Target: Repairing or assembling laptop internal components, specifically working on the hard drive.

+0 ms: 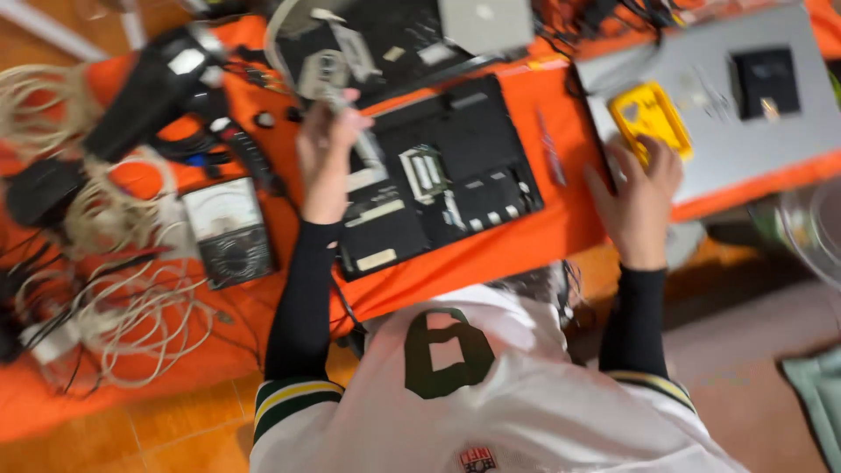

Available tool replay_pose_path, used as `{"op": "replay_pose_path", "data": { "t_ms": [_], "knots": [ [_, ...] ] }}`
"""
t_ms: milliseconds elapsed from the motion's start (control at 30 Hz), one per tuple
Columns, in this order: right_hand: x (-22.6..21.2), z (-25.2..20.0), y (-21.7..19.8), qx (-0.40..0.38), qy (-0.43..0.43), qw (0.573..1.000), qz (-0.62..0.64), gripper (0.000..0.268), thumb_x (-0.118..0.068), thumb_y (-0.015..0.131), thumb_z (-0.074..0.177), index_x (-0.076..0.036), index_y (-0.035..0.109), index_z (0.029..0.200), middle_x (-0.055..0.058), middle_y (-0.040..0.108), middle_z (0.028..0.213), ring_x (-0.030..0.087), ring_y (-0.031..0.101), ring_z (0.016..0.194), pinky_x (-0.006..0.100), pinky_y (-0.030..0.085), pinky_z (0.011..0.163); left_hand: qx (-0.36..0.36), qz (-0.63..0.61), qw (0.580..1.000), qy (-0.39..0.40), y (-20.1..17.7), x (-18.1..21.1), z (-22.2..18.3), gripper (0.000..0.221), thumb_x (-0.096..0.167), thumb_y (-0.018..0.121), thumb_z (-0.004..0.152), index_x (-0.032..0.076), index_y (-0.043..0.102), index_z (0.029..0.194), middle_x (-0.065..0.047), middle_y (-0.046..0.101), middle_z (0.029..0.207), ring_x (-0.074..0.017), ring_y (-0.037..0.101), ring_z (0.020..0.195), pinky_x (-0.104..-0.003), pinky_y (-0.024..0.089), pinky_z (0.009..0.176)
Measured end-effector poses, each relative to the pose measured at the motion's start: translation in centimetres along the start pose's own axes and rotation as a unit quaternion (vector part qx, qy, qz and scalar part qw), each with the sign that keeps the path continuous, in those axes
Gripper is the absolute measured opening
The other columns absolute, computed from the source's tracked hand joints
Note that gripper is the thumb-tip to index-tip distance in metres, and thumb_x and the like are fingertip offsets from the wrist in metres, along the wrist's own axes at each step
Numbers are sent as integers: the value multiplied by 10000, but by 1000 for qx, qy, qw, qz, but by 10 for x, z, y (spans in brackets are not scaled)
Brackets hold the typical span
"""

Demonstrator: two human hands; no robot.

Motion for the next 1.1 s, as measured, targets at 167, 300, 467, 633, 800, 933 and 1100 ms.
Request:
{"op": "replay_pose_path", "data": {
  "t_ms": [167, 300, 467, 633, 800, 933, 1100],
  "knots": [
    [-21, 5, -9, 34, -4, 999, -7, 302, -221, 837, 982, -66, 726, 1216, 212, 543, 1444, 431, 445, 1396, 557, 328, 1211, 16, 2, 1000, 10, -6, 0, 2, 545, 412, 638, 1027, -36, 599, 1334, -102, 645, 1311, -166, 663, 1046, -342, 521, 1033],
    [-34, 9, 0, 26, 28, 998, 55, 280, -215, 815, 950, -86, 730, 1183, 196, 545, 1432, 412, 453, 1396, 553, 338, 1215, 21, 11, 1000, -20, -3, -5, 6, 574, 413, 652, 1036, -55, 615, 1366, -142, 626, 1193, -179, 658, 1062, -346, 490, 1049],
    [-41, 2, 24, 23, 8, 999, 41, 243, -241, 844, 951, -96, 739, 1117, 175, 545, 1420, 384, 445, 1425, 594, 227, 1277, 5, 11, 1000, 5, 1, 6, 2, 555, 413, 640, 1030, -55, 613, 1327, -93, 617, 1229, -157, 636, 1039, -336, 486, 1055],
    [-40, -4, 28, 35, 24, 998, 51, 258, -247, 842, 946, -66, 711, 1077, 179, 545, 1408, 393, 435, 1436, 617, 213, 1277, 9, 8, 1000, -17, 3, 1, 2, 551, 394, 628, 1040, -62, 610, 1349, -88, 613, 1231, -145, 609, 1049, -318, 460, 1040],
    [-40, 35, 21, 35, -17, 996, 77, 268, -241, 836, 934, -67, 725, 1105, 191, 548, 1365, 420, 437, 1389, 624, 225, 1222, 13, 0, 1000, 0, 4, 1, 3, 521, 381, 619, 1018, -33, 590, 1333, -70, 621, 1263, -138, 626, 1033, -314, 493, 1006],
    [-26, 94, 37, 24, -112, 991, 71, 186, -189, 774, 1051, -63, 698, 1165, 120, 588, 1365, 364, 504, 1311, 538, 323, 1215, 28, -8, 1000, 12, -3, -6, 3, 514, 373, 647, 1024, -35, 613, 1335, -77, 644, 1228, -148, 640, 1033, -316, 486, 1001],
    [-22, 142, 77, 40, -235, 971, 13, 164, -198, 743, 1055, -83, 680, 1154, 128, 564, 1332, 336, 503, 1276, 500, 331, 1220, 60, -15, 998, 10, -11, 1, 6, 523, 380, 673, 985, -29, 629, 1306, -57, 665, 1140, -148, 675, 994, -310, 496, 959]
  ]
}}
Point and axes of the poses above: each hand's wrist, its own z-axis towards the middle knuckle, its own y-axis out of the palm, x = y × z, the point moved 4 cm from there along z, towards the middle knuckle
